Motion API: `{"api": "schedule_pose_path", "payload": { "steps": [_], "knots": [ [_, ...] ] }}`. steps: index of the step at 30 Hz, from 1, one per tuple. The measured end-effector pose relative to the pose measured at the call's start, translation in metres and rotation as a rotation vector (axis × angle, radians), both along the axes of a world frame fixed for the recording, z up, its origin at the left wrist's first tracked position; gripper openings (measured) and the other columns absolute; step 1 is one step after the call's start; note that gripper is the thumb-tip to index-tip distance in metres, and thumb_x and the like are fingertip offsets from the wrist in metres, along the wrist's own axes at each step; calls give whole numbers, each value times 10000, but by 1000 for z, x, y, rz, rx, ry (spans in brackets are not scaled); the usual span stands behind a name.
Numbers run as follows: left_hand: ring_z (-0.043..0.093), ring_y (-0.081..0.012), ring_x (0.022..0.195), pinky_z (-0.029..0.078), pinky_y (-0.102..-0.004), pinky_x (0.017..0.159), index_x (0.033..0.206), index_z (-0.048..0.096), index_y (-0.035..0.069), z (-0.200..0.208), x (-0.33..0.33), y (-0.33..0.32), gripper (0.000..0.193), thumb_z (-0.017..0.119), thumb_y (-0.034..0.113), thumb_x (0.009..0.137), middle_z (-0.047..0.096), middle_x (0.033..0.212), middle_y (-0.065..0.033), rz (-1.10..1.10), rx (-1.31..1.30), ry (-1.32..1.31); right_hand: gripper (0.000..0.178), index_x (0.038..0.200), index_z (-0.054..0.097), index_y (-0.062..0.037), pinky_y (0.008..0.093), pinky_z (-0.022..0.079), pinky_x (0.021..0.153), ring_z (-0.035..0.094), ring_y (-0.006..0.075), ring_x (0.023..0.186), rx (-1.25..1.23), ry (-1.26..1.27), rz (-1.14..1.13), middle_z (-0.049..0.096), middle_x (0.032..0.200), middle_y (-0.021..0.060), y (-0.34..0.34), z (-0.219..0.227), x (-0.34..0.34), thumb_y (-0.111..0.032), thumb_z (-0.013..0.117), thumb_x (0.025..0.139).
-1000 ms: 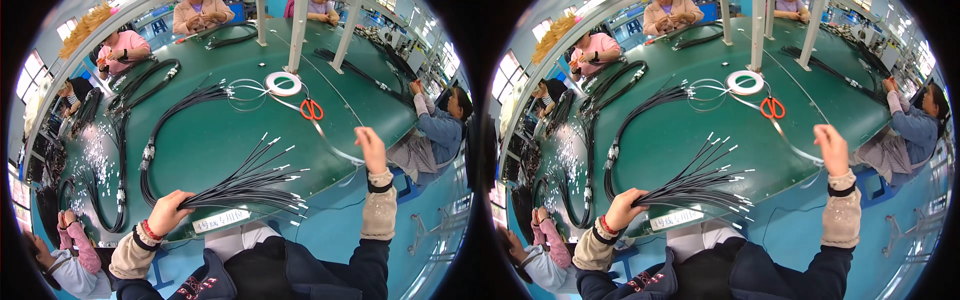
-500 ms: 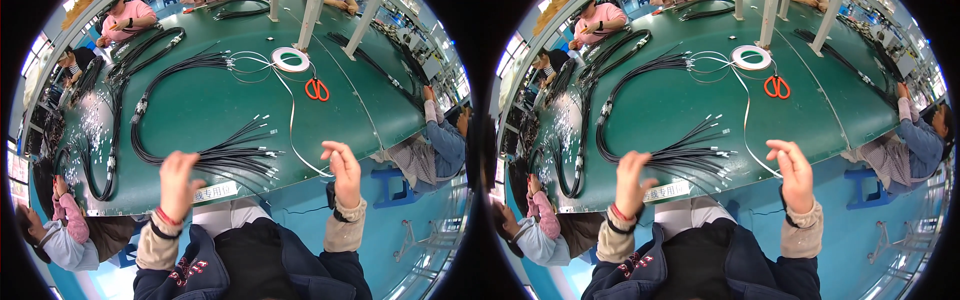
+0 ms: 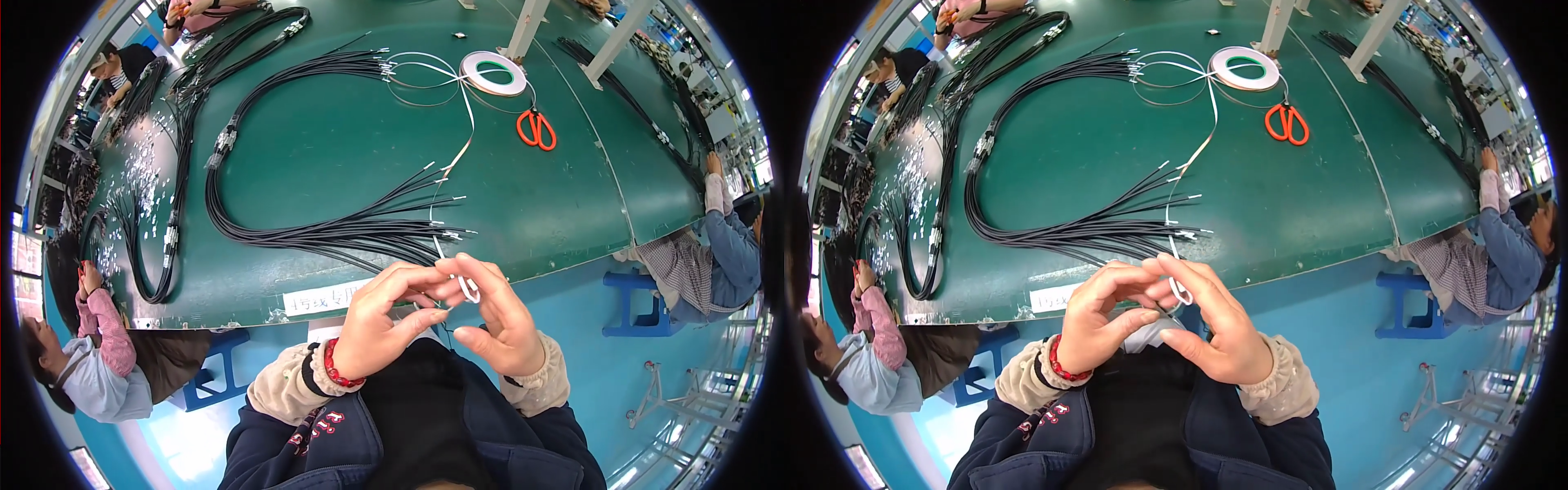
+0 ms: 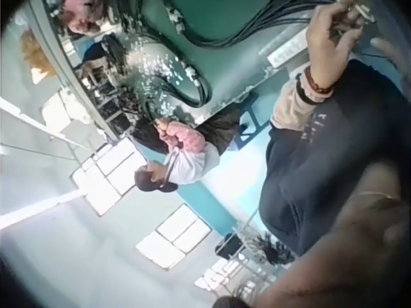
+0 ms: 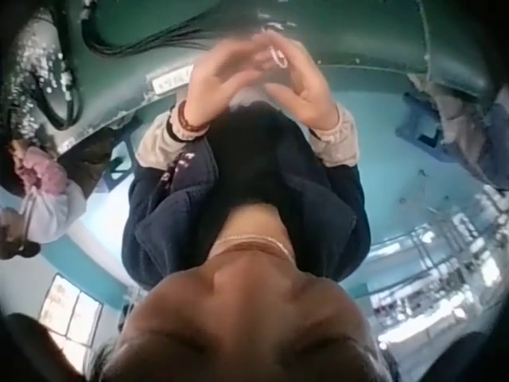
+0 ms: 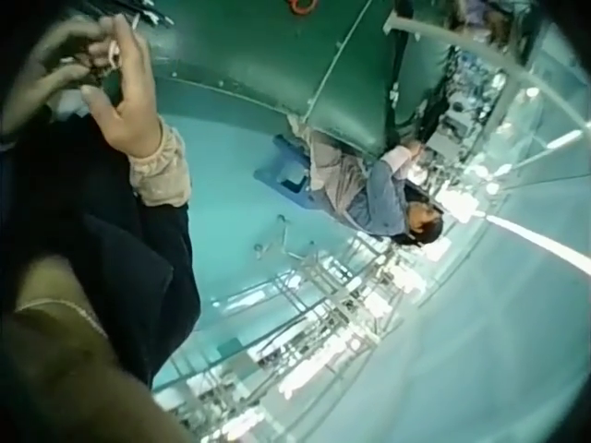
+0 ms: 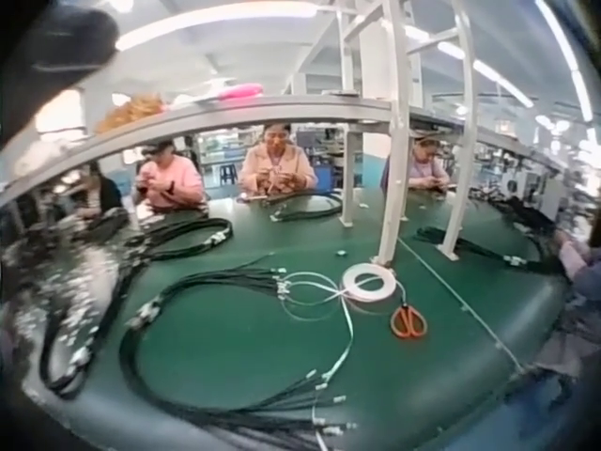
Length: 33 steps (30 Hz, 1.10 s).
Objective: The person wraps tape around the ends of several wires by hand, then gathers them into a bundle and trims the excess tape with shears.
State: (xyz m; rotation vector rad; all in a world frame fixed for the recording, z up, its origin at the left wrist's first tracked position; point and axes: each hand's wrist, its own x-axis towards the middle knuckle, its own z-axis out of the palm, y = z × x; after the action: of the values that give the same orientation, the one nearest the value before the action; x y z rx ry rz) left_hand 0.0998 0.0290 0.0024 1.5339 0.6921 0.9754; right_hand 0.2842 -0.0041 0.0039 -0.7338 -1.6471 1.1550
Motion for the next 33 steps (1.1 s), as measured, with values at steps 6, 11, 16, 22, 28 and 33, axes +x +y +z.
{"api": "schedule_pose_path", "payload": {
  "steps": [6, 11, 16, 22, 28, 33],
  "knots": [
    [581, -226, 830, 501, -287, 693, 1012, 581, 5, 14, 10, 14, 398, 735, -37, 647, 561, 1018, -120, 324, 466, 244, 690, 1402, 182, 36, 385, 325, 1024, 360, 297, 1274, -67, 166, -66, 300, 1398, 203, 9, 4, -13, -41, 561, 830],
    [565, -233, 791, 490, -291, 653, 899, 607, 16, 6, 11, 37, 348, 744, -42, 585, 571, 996, -110, 255, 789, 294, 685, 1404, 192, 25, 382, 324, 1032, 320, 310, 1304, -106, 162, -34, 275, 1416, 205, 19, 3, -11, -3, 549, 820],
    [576, -232, 808, 482, -295, 651, 831, 615, 26, 3, 18, 46, 299, 735, -41, 565, 589, 973, -110, 220, 724, 237, 615, 1376, 289, 7, 355, 412, 971, 372, 295, 1271, -97, 52, -75, 307, 1398, 204, 29, 0, -2, 75, 520, 809],
    [596, -216, 783, 488, -309, 667, 862, 601, 26, 6, 18, 45, 256, 737, -12, 648, 618, 917, -104, 167, 472, 162, 543, 1317, 376, 13, 309, 507, 858, 504, 245, 1148, -190, 128, -125, 356, 1367, 189, 28, 1, 1, 127, 499, 801],
    [601, -191, 731, 481, -281, 636, 901, 585, 11, 16, 24, 40, 254, 731, 13, 693, 626, 840, -85, 35, 276, 125, 501, 1274, 430, 9, 283, 541, 793, 582, 215, 1033, -154, 103, -206, 420, 1319, 178, 21, 9, 9, 130, 518, 796],
    [589, -143, 684, 468, -242, 609, 909, 573, -1, 15, 15, 39, 217, 705, 12, 737, 618, 783, -67, -129, 283, 195, 465, 1235, 479, 5, 273, 542, 773, 607, 210, 982, -80, -16, -169, 413, 1323, 187, 19, 11, 17, 124, 541, 790]
  ]
}}
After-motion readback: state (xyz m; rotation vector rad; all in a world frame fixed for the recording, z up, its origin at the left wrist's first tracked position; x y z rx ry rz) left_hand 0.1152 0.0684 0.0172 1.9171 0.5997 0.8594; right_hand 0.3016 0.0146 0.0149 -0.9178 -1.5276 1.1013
